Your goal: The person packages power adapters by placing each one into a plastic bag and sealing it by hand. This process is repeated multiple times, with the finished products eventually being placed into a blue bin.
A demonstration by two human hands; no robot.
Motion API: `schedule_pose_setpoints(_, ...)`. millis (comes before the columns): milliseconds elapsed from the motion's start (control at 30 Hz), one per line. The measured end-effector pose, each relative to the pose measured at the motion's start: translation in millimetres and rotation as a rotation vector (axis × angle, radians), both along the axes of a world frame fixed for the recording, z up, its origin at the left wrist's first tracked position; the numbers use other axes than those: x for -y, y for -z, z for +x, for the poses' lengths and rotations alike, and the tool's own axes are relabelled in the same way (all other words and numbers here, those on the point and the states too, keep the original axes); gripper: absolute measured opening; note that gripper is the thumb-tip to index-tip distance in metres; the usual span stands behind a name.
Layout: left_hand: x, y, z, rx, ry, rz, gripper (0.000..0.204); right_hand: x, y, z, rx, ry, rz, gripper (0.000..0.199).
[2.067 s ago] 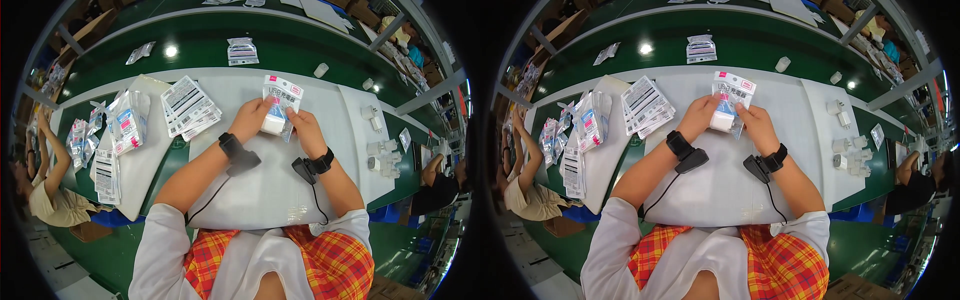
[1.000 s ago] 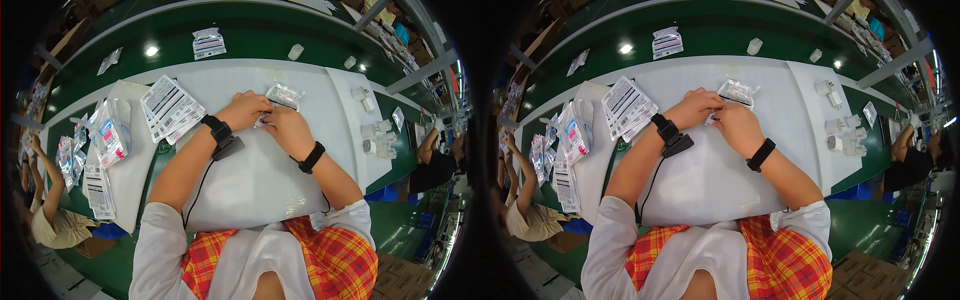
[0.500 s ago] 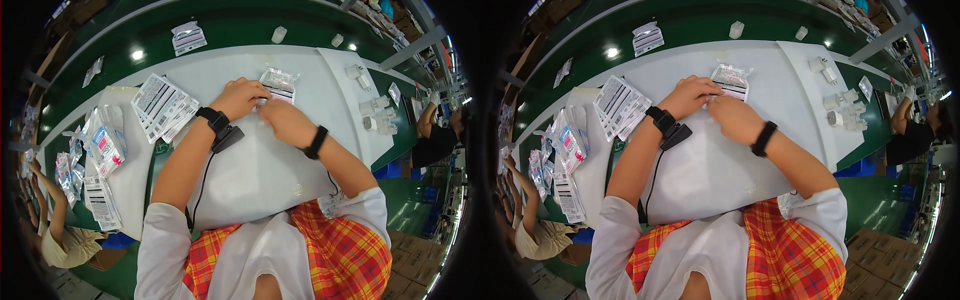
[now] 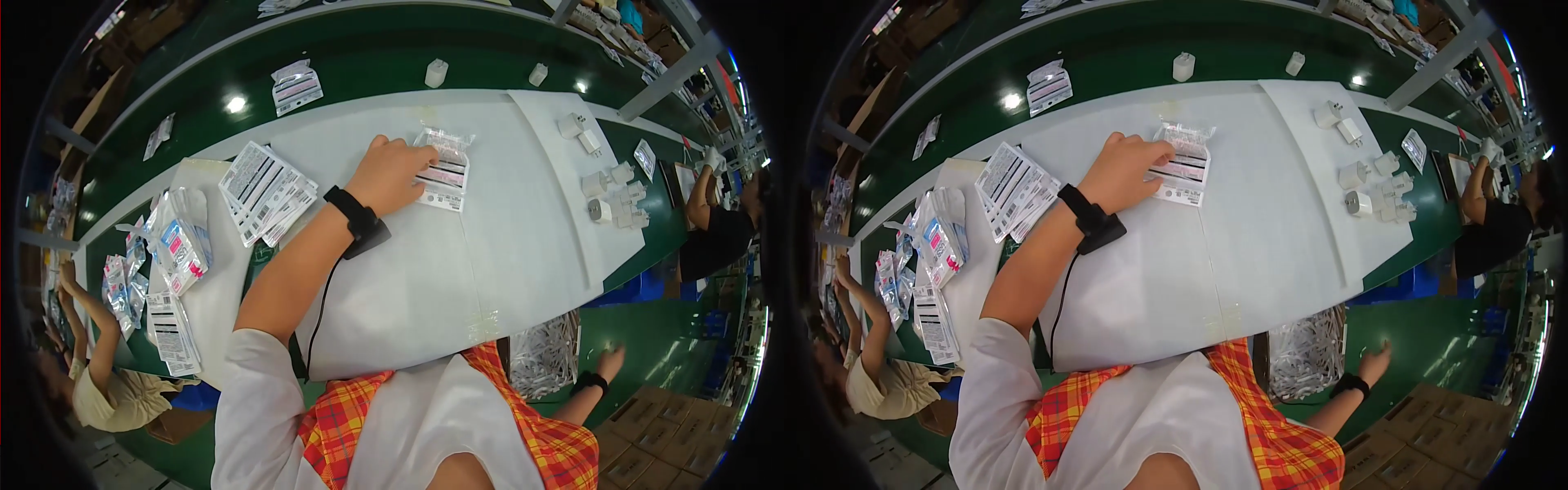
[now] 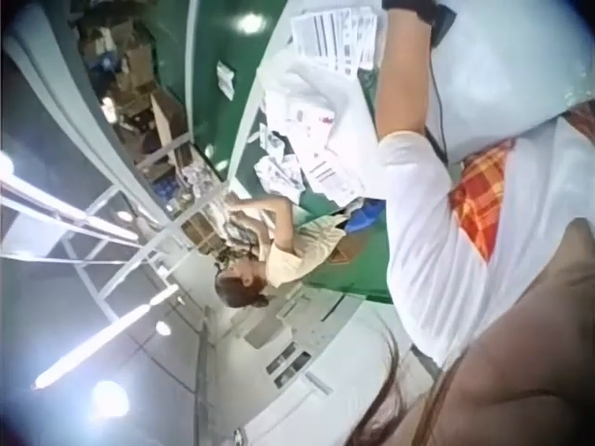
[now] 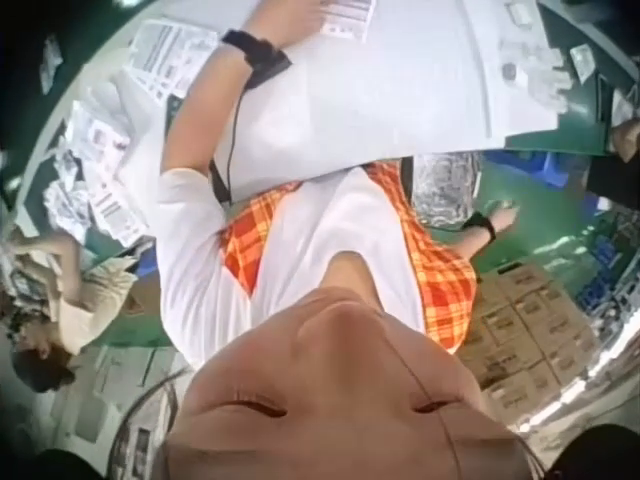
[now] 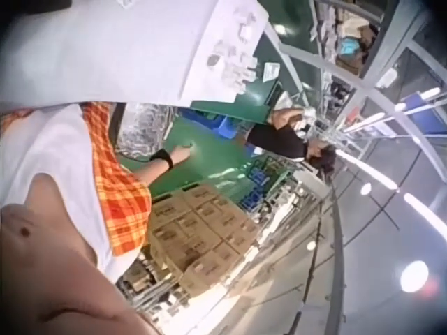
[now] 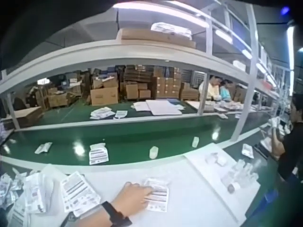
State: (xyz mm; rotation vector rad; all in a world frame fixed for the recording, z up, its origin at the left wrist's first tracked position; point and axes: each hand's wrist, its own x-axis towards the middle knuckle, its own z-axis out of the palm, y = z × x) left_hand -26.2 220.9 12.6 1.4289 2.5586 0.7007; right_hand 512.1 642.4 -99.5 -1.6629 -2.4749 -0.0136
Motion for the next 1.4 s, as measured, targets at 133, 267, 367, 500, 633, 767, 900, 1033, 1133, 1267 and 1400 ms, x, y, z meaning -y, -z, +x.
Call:
schedule_pose_setpoints(133, -3.5, -3.0, 7.2, -0.121, -0.018, -0.056, 0.018, 78.1, -132.0, -178.6, -0.820, -0.366, 0.029, 0.034)
schedule_pose_setpoints(267, 7.9, 1.6, 10.7, -0.267, -0.047, -0.070, 0.019, 197.2, -192.3, -354.5, -0.513, -1.069, -0.378, 0.036)
schedule_pose_setpoints(367, 4.8, -4.3, 13.4, -0.256, -0.082, -0.049, 0.029, 241.1, -162.6, -442.7, 0.021, -0.900, -0.398, 0.041)
schedule_pose_setpoints(500, 15.7, -4.7, 11.0, -0.136, -0.229, -0.061, 0.039, 216.3, -115.9, -463.5, -0.072, -1.071, -0.302, 0.040)
schedule_pose_setpoints(633, 40.9, -10.3, 12.0, -0.092, -0.244, -0.058, 0.045, 208.6, -132.2, -471.3, -0.075, -1.041, -0.650, 0.038)
schedule_pose_setpoints(767, 100.7, -40.7, -1.7, -0.341, -0.371, -0.053, 0.051, 196.7, -115.9, -505.1, -0.223, -1.020, -0.878, 0.030)
schedule_pose_setpoints(900, 194.5, 2.1, -7.6, -0.233, -0.663, -0.119, 0.050, 153.0, -132.2, -575.3, -0.554, -0.990, -1.124, 0.023)
schedule_pose_setpoints(1033, 193.9, -0.1, -2.4, -0.145, -0.762, -0.232, 0.042, 94.9, -134.6, -640.9, -0.834, -0.923, -1.048, 0.024)
schedule_pose_setpoints(1133, 167.2, -12.1, -0.9, -0.221, -0.784, -0.194, 0.036, 112.1, -156.0, -638.2, -0.830, -0.552, -0.952, 0.025)
schedule_pose_setpoints(1267, 72.3, -11.1, 3.1, -0.406, -0.474, -0.063, 0.032, 160.8, -164.3, -588.1, -0.759, -1.115, -0.880, 0.021)
schedule_pose_setpoints(1400, 27.7, 56.6, 6.7, -0.376, -0.379, 0.109, 0.029, 246.8, -169.8, -523.8, -0.242, -1.610, -0.663, 0.020)
